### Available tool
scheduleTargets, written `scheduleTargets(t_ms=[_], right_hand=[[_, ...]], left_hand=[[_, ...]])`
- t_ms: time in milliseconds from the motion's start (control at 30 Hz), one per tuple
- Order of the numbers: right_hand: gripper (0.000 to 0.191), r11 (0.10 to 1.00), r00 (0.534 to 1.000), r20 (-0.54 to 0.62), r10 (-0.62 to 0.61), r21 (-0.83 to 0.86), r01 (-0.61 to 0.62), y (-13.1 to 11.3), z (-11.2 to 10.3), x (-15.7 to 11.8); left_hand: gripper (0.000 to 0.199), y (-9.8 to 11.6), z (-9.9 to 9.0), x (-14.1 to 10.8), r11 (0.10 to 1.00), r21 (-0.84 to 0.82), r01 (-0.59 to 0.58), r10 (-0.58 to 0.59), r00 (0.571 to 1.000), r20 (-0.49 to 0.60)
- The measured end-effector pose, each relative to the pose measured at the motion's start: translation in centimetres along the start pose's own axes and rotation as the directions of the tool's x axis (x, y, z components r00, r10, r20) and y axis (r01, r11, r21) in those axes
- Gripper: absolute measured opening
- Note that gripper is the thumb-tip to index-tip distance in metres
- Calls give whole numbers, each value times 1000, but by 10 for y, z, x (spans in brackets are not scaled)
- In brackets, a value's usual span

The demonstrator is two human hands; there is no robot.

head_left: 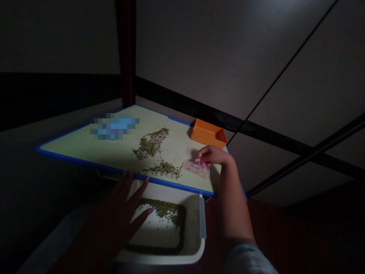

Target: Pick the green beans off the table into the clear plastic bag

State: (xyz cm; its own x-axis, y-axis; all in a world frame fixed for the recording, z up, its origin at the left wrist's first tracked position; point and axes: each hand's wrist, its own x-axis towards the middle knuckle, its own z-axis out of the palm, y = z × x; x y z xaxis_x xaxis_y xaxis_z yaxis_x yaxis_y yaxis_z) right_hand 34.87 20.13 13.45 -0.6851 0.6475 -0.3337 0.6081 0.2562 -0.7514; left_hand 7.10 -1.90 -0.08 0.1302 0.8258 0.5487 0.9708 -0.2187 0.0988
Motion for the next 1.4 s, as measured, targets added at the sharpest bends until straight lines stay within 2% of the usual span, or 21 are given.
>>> scheduleTargets(t_ms=[200, 567, 700, 800, 933, 1100, 1200, 1233, 1300, 1400], right_hand=[[9, 997, 996, 52, 78, 10, -79, -4, 6, 3], [12, 989, 983, -138, 119, -66, -129, 2, 2, 1], [11, 995, 993, -78, 92, -18, -94, -2, 6, 2], [15, 990, 991, -61, 121, -61, -125, -4, 8, 4], [20, 964, 965, -222, 141, -191, -185, -1, 6, 7], [11, 915, 895, -446, 11, -358, -189, 8, 2, 15], [10, 929, 862, -496, -101, -358, -97, 12, 3, 19], [10, 939, 863, -490, -123, -339, -58, 13, 4, 20], [12, 964, 897, -429, -109, -266, -10, 13, 5, 20], [14, 982, 958, -286, -28, -189, -28, 13, 7, 19]], left_hand=[[69, 0, 2, 0, 1000, 19, 11, -11, 1000, 4], [70, -1, 0, -1, 1000, -11, 19, -19, 1000, 16], [70, -1, 0, -1, 1000, -5, 5, -5, 1000, 3], [70, -1, 2, -2, 1000, -7, 17, -17, 1000, 10], [68, -2, 5, -2, 999, -15, 44, -43, 999, 29], [69, -1, 3, -1, 998, -14, 54, -53, 997, 62], [70, 0, 3, -1, 999, -6, 51, -51, 997, 57], [70, 0, 2, -1, 999, -3, 54, -53, 997, 51], [68, 0, 2, -1, 998, 1, 58, -58, 997, 43], [67, 1, 3, -1, 998, 4, 59, -59, 997, 44]])
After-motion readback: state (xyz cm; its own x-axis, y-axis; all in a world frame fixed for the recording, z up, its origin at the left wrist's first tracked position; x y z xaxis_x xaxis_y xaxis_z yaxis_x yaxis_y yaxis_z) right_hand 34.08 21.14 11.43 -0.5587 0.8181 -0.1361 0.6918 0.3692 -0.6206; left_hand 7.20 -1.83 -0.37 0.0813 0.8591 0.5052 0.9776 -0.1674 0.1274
